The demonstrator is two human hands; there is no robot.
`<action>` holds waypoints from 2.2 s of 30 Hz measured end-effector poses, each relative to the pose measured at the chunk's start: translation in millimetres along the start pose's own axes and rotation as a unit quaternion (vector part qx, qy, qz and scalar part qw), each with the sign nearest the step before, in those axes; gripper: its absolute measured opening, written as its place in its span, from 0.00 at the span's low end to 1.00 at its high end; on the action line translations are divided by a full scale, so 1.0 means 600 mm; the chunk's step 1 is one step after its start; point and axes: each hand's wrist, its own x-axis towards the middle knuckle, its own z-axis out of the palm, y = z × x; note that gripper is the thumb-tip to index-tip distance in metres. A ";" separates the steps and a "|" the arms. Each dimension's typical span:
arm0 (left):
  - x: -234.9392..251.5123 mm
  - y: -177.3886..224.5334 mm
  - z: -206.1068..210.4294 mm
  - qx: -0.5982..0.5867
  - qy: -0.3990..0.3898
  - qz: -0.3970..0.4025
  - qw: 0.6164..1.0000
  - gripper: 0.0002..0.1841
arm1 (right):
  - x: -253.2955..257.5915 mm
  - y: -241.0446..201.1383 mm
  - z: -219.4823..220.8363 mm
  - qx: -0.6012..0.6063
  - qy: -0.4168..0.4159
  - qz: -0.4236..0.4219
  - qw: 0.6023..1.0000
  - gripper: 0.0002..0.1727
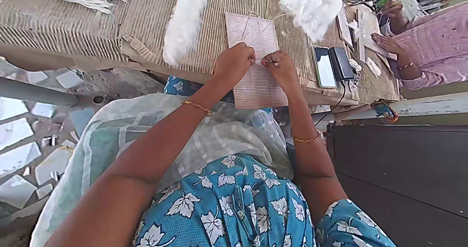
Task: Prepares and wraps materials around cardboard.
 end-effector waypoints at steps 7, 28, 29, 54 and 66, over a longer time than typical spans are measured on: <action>-0.001 0.011 0.011 -0.005 0.017 -0.002 1.000 0.12 | -0.003 0.012 -0.001 0.002 0.026 0.003 1.000 0.09; 0.002 0.013 0.030 -0.005 0.050 0.014 0.999 0.12 | -0.009 0.022 -0.030 0.014 0.003 0.040 0.999 0.11; 0.002 0.014 0.029 -0.006 0.048 0.011 0.999 0.13 | -0.009 0.024 -0.031 0.019 0.000 0.040 0.999 0.11; 0.000 0.012 0.033 -0.009 0.063 0.012 0.998 0.12 | -0.014 0.012 -0.019 -0.059 0.050 0.050 0.996 0.08; 0.013 0.001 0.011 -0.079 0.022 -0.007 0.997 0.14 | -0.012 0.083 -0.069 0.117 0.014 0.096 0.988 0.10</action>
